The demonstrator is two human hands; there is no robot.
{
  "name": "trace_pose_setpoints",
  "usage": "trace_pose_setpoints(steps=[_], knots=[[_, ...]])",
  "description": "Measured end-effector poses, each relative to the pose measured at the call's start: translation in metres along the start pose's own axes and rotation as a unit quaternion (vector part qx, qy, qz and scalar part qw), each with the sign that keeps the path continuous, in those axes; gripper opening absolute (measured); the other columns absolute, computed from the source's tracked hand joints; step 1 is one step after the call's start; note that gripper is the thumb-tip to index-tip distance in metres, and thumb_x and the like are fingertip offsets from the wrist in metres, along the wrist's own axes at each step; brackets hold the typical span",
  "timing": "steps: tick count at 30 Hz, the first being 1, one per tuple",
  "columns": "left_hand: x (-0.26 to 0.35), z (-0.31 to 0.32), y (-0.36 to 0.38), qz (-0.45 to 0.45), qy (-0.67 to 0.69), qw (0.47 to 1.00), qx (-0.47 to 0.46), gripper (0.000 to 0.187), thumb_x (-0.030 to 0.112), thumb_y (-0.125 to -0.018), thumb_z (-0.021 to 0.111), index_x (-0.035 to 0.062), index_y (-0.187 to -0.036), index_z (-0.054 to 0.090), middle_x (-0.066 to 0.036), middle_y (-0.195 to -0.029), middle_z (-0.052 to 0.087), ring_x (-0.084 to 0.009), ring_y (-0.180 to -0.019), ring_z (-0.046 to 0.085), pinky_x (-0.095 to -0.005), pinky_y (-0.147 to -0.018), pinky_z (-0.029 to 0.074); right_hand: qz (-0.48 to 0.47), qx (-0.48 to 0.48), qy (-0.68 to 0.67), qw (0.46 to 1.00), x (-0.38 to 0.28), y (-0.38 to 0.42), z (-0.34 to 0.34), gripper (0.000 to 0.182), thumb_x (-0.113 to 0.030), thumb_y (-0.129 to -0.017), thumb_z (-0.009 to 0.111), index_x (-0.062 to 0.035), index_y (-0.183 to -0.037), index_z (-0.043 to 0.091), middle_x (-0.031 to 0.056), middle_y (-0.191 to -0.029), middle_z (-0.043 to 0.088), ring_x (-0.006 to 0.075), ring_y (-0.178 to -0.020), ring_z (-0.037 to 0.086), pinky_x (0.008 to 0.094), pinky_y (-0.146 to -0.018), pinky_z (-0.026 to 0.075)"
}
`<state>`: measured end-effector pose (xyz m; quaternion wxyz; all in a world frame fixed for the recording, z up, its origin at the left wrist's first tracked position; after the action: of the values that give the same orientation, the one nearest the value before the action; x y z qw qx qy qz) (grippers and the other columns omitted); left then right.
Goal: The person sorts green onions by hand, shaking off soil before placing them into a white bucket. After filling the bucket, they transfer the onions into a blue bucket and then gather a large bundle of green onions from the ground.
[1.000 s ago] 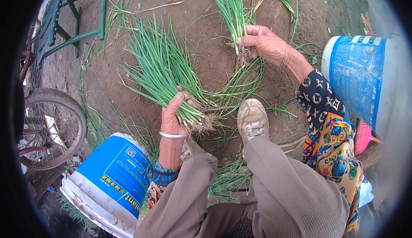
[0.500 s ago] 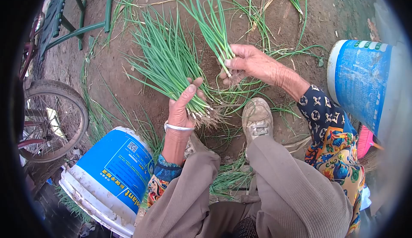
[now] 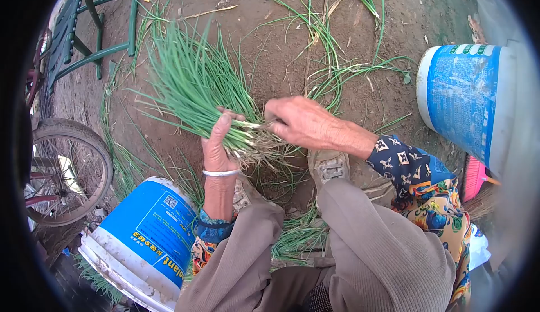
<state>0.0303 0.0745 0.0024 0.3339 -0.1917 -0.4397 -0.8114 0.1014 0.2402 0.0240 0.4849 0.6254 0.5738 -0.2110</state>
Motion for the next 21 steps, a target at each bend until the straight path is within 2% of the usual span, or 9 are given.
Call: trace_pose_setpoints(steps=[2,4,6,9,12,14,16,18,21], knots=[[0.015,-0.003,-0.001,0.001,0.044,0.999,0.020,0.031,0.003,-0.078,0.070,0.0047,-0.102,0.051,-0.008,-0.083,0.062,-0.0226,-0.074,0.064,-0.0381,-0.066,0.056,0.086,0.188,0.061,0.977,0.029,0.001,-0.031,0.015,-0.013,-0.082,0.057,-0.0005,-0.090,0.052,0.0168,-0.083,0.056,0.0329,-0.080,0.058,0.0432,-0.073,0.047],[0.021,-0.009,-0.004,0.000,0.057,0.998,0.010,0.033,0.005,-0.077,0.070,0.0050,-0.103,0.051,-0.009,-0.082,0.062,-0.0235,-0.076,0.065,-0.0383,-0.067,0.056,0.118,0.338,0.216,0.909,0.062,0.006,-0.061,0.027,-0.015,-0.082,0.059,0.0007,-0.103,0.053,0.0198,-0.100,0.054,0.0342,-0.098,0.053,0.0427,-0.084,0.044],[0.019,-0.012,-0.003,-0.002,0.029,0.999,0.016,0.032,0.008,-0.078,0.070,0.0048,-0.104,0.050,-0.008,-0.079,0.060,-0.0223,-0.072,0.063,-0.0382,-0.065,0.055,0.112,0.445,0.331,0.824,0.091,0.008,-0.076,0.031,-0.016,-0.082,0.060,0.0011,-0.106,0.054,0.0198,-0.108,0.053,0.0342,-0.103,0.051,0.0425,-0.089,0.043],[0.014,-0.007,-0.003,-0.004,-0.001,1.000,-0.005,0.032,0.012,-0.080,0.068,0.0041,-0.105,0.049,-0.006,-0.074,0.057,-0.0195,-0.066,0.058,-0.0371,-0.062,0.051,0.044,0.375,0.338,0.862,0.096,0.008,-0.065,0.028,-0.017,-0.082,0.059,0.0004,-0.104,0.055,0.0188,-0.109,0.055,0.0333,-0.100,0.052,0.0421,-0.090,0.043],[0.007,-0.008,0.001,-0.021,-0.012,0.999,-0.023,0.029,0.014,-0.082,0.067,0.0057,-0.105,0.050,-0.003,-0.071,0.051,-0.0151,-0.062,0.051,-0.0329,-0.059,0.046,0.046,0.350,0.217,0.910,0.101,0.009,-0.090,0.023,-0.014,-0.083,0.058,-0.0008,-0.101,0.056,0.0169,-0.104,0.057,0.0329,-0.097,0.054,0.0430,-0.088,0.045],[0.009,-0.010,0.002,-0.030,-0.017,0.999,-0.029,0.026,0.014,-0.084,0.065,0.0075,-0.105,0.052,0.000,-0.070,0.047,-0.0119,-0.060,0.046,-0.0292,-0.059,0.042,0.109,0.444,0.307,0.835,0.123,0.013,-0.128,0.020,-0.012,-0.084,0.057,-0.0039,-0.102,0.057,0.0150,-0.098,0.057,0.0319,-0.093,0.054,0.0408,-0.084,0.046],[0.007,-0.015,0.001,-0.022,-0.023,0.999,-0.012,0.033,0.015,-0.082,0.067,0.0034,-0.106,0.048,-0.004,-0.069,0.049,-0.0158,-0.059,0.050,-0.0342,-0.057,0.045,0.193,0.466,0.412,0.759,0.150,0.020,-0.155,0.026,-0.015,-0.081,0.060,-0.0059,-0.105,0.056,0.0153,-0.101,0.058,0.0334,-0.096,0.054,0.0420,-0.083,0.046],[0.004,-0.014,0.000,-0.026,-0.028,0.999,-0.004,0.033,0.015,-0.081,0.068,0.0035,-0.106,0.049,-0.004,-0.069,0.050,-0.0158,-0.058,0.050,-0.0343,-0.056,0.046,0.284,0.409,0.388,0.776,0.171,0.027,-0.166,0.024,-0.018,-0.082,0.060,-0.0063,-0.103,0.057,0.0153,-0.101,0.060,0.0337,-0.097,0.055,0.0427,-0.083,0.046],[0.003,-0.010,0.001,-0.036,-0.027,0.999,0.001,0.032,0.014,-0.081,0.069,0.0033,-0.104,0.050,-0.004,-0.070,0.051,-0.0163,-0.058,0.051,-0.0348,-0.056,0.046,0.272,0.429,0.342,0.790,0.175,0.036,-0.173,0.024,-0.022,-0.083,0.060,-0.0058,-0.100,0.059,0.0118,-0.096,0.063,0.0283,-0.088,0.060,0.0413,-0.077,0.048]])
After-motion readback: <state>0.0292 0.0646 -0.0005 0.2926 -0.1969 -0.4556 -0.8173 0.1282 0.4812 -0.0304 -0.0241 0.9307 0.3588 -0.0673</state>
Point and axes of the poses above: each hand's wrist, its own y-axis away from the middle knuckle, its own z-axis out of the palm, x = y × z, the point moved 3 cm from there along -y, towards the middle knuckle
